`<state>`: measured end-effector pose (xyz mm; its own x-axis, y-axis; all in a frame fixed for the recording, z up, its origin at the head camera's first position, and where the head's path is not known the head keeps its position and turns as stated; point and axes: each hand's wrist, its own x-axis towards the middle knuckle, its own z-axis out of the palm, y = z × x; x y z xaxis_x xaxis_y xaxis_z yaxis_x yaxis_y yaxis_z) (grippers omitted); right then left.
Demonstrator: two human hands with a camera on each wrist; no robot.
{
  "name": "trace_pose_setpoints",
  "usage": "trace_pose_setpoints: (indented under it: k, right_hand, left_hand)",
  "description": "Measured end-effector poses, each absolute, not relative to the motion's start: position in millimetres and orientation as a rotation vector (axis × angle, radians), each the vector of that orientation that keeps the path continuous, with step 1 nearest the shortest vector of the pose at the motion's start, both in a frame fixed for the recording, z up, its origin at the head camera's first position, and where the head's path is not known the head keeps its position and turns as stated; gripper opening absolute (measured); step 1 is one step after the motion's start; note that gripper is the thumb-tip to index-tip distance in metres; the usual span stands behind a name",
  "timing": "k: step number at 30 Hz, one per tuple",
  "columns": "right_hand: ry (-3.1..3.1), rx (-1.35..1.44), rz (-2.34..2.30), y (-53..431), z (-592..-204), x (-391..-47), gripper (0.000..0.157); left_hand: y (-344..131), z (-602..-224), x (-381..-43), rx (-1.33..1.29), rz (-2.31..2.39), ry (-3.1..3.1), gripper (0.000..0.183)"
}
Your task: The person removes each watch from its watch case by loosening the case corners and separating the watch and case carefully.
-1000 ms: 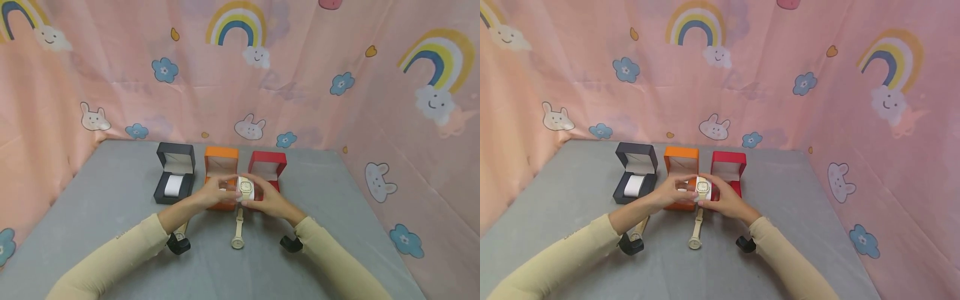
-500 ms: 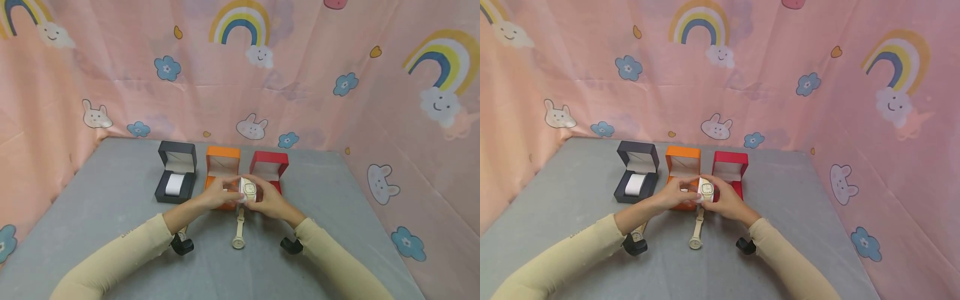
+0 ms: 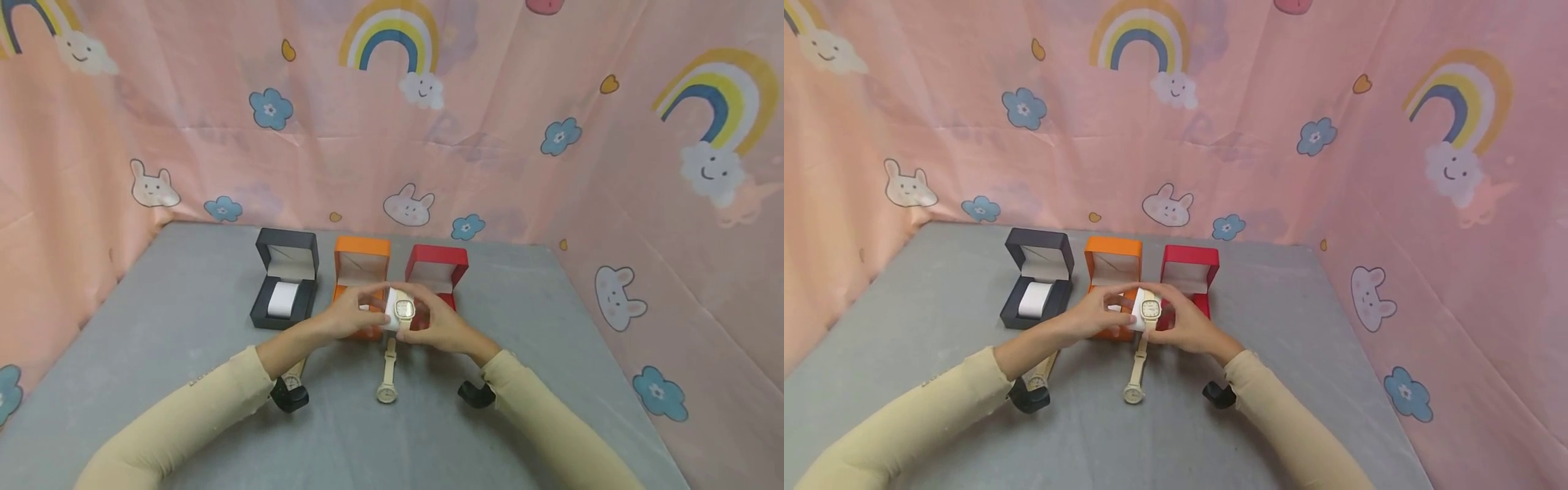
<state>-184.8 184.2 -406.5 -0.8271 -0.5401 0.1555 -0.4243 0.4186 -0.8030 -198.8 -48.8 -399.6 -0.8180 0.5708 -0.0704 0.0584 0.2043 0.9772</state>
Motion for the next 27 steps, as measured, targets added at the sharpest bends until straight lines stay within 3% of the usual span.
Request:
trace_pose_setpoints:
  k: [5, 17, 27]
  right_hand:
    - [2.486, -0.839, -1.402, 183.0, -405.4, -182.4, 0.085]
    - [2.51, -0.753, -1.513, 183.8, -405.5, -182.1, 0.075]
    - [2.544, -0.694, -1.514, 174.9, -404.2, -178.8, 0.076]
  left_hand:
    - [-53.2, -394.4, -199.9, 0.607, 1.59, 2.017, 0.075]
    - [-52.4, -394.8, -203.3, 0.511, 1.661, 1.951, 0.075]
    - [-50.8, -394.3, -200.7, 0.484, 1.677, 1.991, 0.069]
